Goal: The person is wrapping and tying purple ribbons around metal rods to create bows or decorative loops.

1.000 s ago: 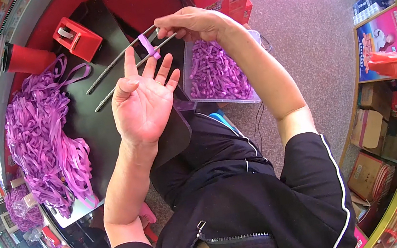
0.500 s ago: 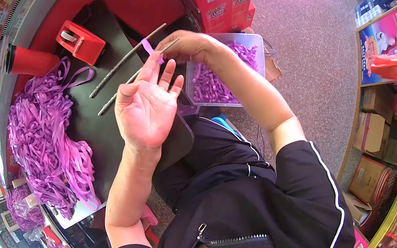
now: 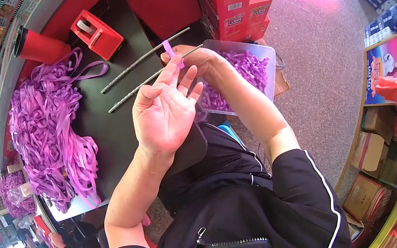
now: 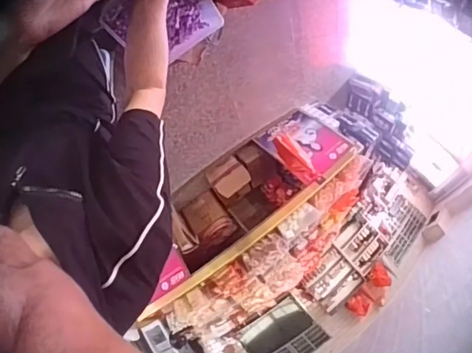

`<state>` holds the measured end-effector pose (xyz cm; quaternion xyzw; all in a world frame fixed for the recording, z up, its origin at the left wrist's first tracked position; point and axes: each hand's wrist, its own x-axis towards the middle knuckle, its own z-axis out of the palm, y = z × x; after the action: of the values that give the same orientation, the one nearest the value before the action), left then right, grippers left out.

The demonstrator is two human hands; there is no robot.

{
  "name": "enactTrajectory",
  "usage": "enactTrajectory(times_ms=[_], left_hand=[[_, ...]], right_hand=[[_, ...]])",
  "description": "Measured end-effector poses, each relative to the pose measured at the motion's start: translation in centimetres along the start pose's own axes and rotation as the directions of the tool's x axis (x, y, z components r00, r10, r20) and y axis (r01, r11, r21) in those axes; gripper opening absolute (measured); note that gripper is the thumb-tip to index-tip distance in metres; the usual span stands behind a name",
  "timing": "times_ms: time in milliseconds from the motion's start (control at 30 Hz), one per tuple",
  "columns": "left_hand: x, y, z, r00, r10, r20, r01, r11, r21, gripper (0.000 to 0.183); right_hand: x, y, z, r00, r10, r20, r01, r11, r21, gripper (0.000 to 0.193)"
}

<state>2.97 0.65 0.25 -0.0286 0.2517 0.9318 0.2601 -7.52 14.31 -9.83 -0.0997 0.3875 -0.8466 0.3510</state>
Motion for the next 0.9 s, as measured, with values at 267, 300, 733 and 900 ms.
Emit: enactTrajectory(times_ms=[267, 300, 733, 900], left_hand=[[0.4, 0.1, 0.0, 0.993, -0.061, 0.102, 0.062, 0.998, -0.009, 0.054], [0.5, 0.0, -0.2, 0.991, -0.067, 0.119, 0.071, 0.997, -0.027, 0.049], [1.0, -1.5, -0.4, 0.984, 0.03, 0.173, -0.052, 0.99, 0.128, 0.038], [1.4, -1.8, -0.8, 0.984, 0.028, 0.175, -0.053, 0.988, 0.143, 0.035]], right_hand=[[-6.8, -6.5, 1.6, 0.765, -0.317, -0.56, -0.075, 0.82, -0.567, 0.029], [-6.4, -6.3, 1.6, 0.714, -0.525, -0.463, 0.07, 0.712, -0.699, 0.038], [-4.2, -9.3, 11.8, 0.808, -0.356, -0.469, -0.538, -0.124, -0.834, 0.051], [-3.8, -9.3, 11.5, 0.828, -0.329, -0.453, -0.505, -0.087, -0.859, 0.034]])
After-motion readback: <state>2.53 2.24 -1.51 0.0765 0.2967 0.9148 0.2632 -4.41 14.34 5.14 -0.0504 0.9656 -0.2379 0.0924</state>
